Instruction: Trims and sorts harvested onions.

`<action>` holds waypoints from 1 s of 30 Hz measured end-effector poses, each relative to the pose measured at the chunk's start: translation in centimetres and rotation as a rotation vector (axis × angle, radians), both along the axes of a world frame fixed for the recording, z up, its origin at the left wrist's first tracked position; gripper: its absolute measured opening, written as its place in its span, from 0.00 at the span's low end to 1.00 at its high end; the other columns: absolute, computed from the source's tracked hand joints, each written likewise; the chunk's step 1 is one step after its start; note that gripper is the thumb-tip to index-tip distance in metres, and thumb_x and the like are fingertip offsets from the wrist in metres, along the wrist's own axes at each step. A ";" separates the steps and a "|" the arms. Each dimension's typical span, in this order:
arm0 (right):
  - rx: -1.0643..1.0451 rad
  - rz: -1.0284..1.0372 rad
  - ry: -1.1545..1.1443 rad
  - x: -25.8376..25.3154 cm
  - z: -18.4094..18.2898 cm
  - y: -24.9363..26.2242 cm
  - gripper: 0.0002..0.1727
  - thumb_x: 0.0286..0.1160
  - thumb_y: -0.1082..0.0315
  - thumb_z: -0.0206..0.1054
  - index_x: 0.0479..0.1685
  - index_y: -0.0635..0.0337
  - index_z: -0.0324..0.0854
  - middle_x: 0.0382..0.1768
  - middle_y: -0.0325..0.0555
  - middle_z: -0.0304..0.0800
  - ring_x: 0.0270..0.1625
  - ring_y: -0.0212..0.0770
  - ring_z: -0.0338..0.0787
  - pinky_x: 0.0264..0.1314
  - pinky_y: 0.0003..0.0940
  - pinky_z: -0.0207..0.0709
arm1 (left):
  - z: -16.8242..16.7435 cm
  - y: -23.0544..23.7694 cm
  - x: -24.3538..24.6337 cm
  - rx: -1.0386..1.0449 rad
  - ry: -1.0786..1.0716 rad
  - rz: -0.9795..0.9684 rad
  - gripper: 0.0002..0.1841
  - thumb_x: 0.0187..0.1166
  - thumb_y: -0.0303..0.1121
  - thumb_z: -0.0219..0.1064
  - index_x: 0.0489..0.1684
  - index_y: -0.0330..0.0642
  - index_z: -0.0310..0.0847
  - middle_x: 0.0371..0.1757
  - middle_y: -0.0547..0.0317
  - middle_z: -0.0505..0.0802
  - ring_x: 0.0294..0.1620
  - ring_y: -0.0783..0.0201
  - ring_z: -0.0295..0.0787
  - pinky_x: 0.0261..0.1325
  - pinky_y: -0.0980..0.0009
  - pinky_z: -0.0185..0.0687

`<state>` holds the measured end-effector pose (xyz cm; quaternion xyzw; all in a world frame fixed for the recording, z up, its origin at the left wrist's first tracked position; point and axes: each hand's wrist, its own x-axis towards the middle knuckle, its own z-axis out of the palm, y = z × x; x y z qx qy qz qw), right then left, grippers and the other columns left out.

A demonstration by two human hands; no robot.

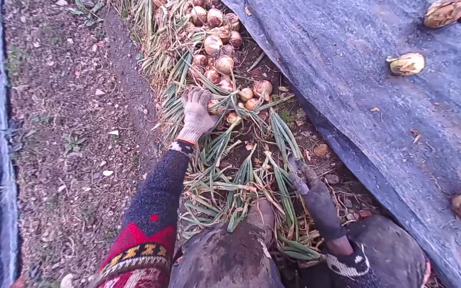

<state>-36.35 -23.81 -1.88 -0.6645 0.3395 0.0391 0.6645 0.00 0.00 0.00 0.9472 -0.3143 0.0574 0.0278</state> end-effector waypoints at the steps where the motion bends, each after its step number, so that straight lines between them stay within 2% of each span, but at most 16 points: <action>1: -0.023 0.023 -0.008 0.0 0.1 0.2 0.35 0.80 0.43 0.65 0.86 0.47 0.70 0.74 0.37 0.85 0.67 0.29 0.88 0.71 0.37 0.82 | 0.6 -0.2 -2.6 -0.066 0.050 -0.035 0.40 0.52 0.57 0.79 0.69 0.47 0.81 0.74 0.46 0.84 0.85 0.44 0.67 0.89 0.37 0.50; 3: -0.039 0.051 -0.030 0.4 0.2 0.9 0.37 0.81 0.43 0.64 0.87 0.49 0.68 0.80 0.39 0.79 0.77 0.30 0.80 0.80 0.38 0.77 | 1.6 -1.0 -8.6 -0.209 0.304 -0.044 0.41 0.56 0.59 0.80 0.71 0.45 0.80 0.76 0.47 0.82 0.83 0.54 0.72 0.85 0.53 0.69; 5: -0.039 0.066 -0.086 0.5 -0.1 1.7 0.38 0.80 0.43 0.66 0.87 0.53 0.68 0.81 0.42 0.77 0.80 0.32 0.77 0.83 0.37 0.74 | 2.1 -2.0 -14.2 -0.385 0.621 -0.013 0.46 0.52 0.56 0.85 0.73 0.41 0.76 0.70 0.51 0.85 0.70 0.65 0.82 0.72 0.63 0.83; 8: 0.023 0.087 -0.136 0.1 0.0 2.3 0.46 0.75 0.38 0.69 0.87 0.58 0.65 0.81 0.47 0.77 0.79 0.34 0.79 0.79 0.38 0.77 | 2.2 -3.4 -20.3 -0.613 1.010 0.035 0.53 0.50 0.59 0.87 0.77 0.37 0.70 0.66 0.53 0.88 0.63 0.67 0.87 0.68 0.65 0.87; 10: 0.094 0.077 -0.206 -0.3 0.4 2.4 0.44 0.77 0.39 0.67 0.85 0.61 0.67 0.78 0.48 0.80 0.76 0.35 0.82 0.78 0.38 0.79 | 2.2 -4.1 -22.6 -0.662 1.169 0.012 0.45 0.52 0.56 0.87 0.68 0.39 0.77 0.63 0.54 0.89 0.61 0.66 0.88 0.66 0.64 0.88; 12: 0.148 0.044 -0.272 -0.5 0.6 2.5 0.38 0.81 0.43 0.63 0.82 0.62 0.71 0.75 0.49 0.82 0.74 0.37 0.83 0.76 0.39 0.80 | 2.7 -4.6 -23.7 -0.582 1.258 0.002 0.39 0.55 0.54 0.87 0.65 0.45 0.80 0.59 0.60 0.91 0.57 0.69 0.89 0.62 0.65 0.90; 17: 0.137 -0.025 -0.231 -0.4 0.9 2.8 0.28 0.85 0.47 0.62 0.72 0.58 0.82 0.60 0.44 0.92 0.56 0.34 0.92 0.60 0.36 0.88 | 3.8 -4.5 -22.7 -0.434 1.303 -0.059 0.39 0.60 0.55 0.84 0.72 0.47 0.78 0.57 0.63 0.94 0.57 0.72 0.91 0.63 0.65 0.90; 19: 0.154 -0.041 -0.206 -0.4 0.8 3.1 0.27 0.85 0.49 0.62 0.72 0.57 0.82 0.58 0.43 0.94 0.53 0.34 0.93 0.57 0.35 0.89 | 4.0 -4.4 -22.8 -0.339 1.136 -0.125 0.43 0.57 0.59 0.84 0.75 0.49 0.77 0.63 0.62 0.92 0.61 0.73 0.89 0.66 0.65 0.89; 21: 0.177 -0.089 -0.186 -0.1 0.8 3.5 0.25 0.84 0.50 0.64 0.70 0.58 0.84 0.52 0.42 0.95 0.44 0.33 0.92 0.48 0.35 0.89 | 3.6 -4.4 -23.6 -0.221 0.871 -0.116 0.46 0.55 0.64 0.82 0.76 0.50 0.77 0.70 0.57 0.87 0.65 0.67 0.87 0.66 0.61 0.88; 23: 0.223 -0.141 -0.272 -0.2 2.0 3.9 0.23 0.85 0.52 0.64 0.64 0.62 0.86 0.34 0.41 0.91 0.26 0.33 0.84 0.29 0.32 0.83 | 2.2 -4.3 -23.4 -0.187 0.711 0.036 0.46 0.54 0.66 0.80 0.74 0.48 0.79 0.67 0.52 0.88 0.62 0.59 0.89 0.59 0.53 0.90; 25: 0.296 -0.104 -0.427 -1.0 4.6 3.8 0.23 0.86 0.51 0.62 0.58 0.62 0.88 0.26 0.38 0.87 0.21 0.30 0.81 0.24 0.29 0.81 | 0.3 -3.1 -21.0 -0.324 0.831 0.375 0.43 0.61 0.60 0.80 0.77 0.44 0.76 0.64 0.54 0.91 0.61 0.62 0.89 0.64 0.57 0.87; 26: 0.292 -0.085 -0.464 -1.3 5.6 3.8 0.22 0.86 0.51 0.61 0.58 0.60 0.88 0.26 0.36 0.87 0.22 0.29 0.81 0.25 0.28 0.81 | -0.4 -2.1 -19.6 -0.503 0.946 0.556 0.39 0.66 0.53 0.80 0.76 0.42 0.75 0.56 0.55 0.93 0.50 0.66 0.91 0.54 0.64 0.89; 27: 0.245 -0.095 -0.454 -1.1 6.0 3.8 0.22 0.87 0.52 0.60 0.60 0.60 0.88 0.28 0.38 0.88 0.24 0.31 0.82 0.26 0.29 0.82 | -0.8 -1.2 -18.3 -0.766 1.086 0.666 0.37 0.68 0.46 0.81 0.74 0.38 0.72 0.46 0.52 0.92 0.35 0.64 0.90 0.37 0.67 0.89; 28: 0.150 -0.109 -0.371 -0.9 5.4 3.8 0.22 0.88 0.52 0.59 0.64 0.58 0.87 0.32 0.40 0.90 0.27 0.33 0.85 0.30 0.32 0.84 | -0.4 -0.6 -17.7 -0.988 1.228 0.696 0.36 0.69 0.37 0.81 0.76 0.36 0.68 0.44 0.47 0.91 0.31 0.58 0.90 0.32 0.63 0.91; 29: 0.056 -0.070 -0.240 -0.7 4.3 3.8 0.24 0.88 0.48 0.58 0.71 0.52 0.85 0.44 0.41 0.94 0.37 0.35 0.90 0.40 0.37 0.88 | 0.4 -0.4 -17.5 -1.122 1.325 0.673 0.36 0.69 0.29 0.78 0.78 0.34 0.65 0.46 0.42 0.91 0.33 0.53 0.92 0.35 0.57 0.93; 30: -0.005 0.028 -0.113 -0.5 2.9 3.5 0.27 0.89 0.43 0.53 0.78 0.42 0.81 0.59 0.38 0.93 0.52 0.34 0.93 0.57 0.42 0.89 | 1.4 -0.7 -17.7 -1.164 1.360 0.625 0.36 0.69 0.26 0.77 0.78 0.32 0.65 0.49 0.39 0.91 0.36 0.49 0.93 0.39 0.54 0.94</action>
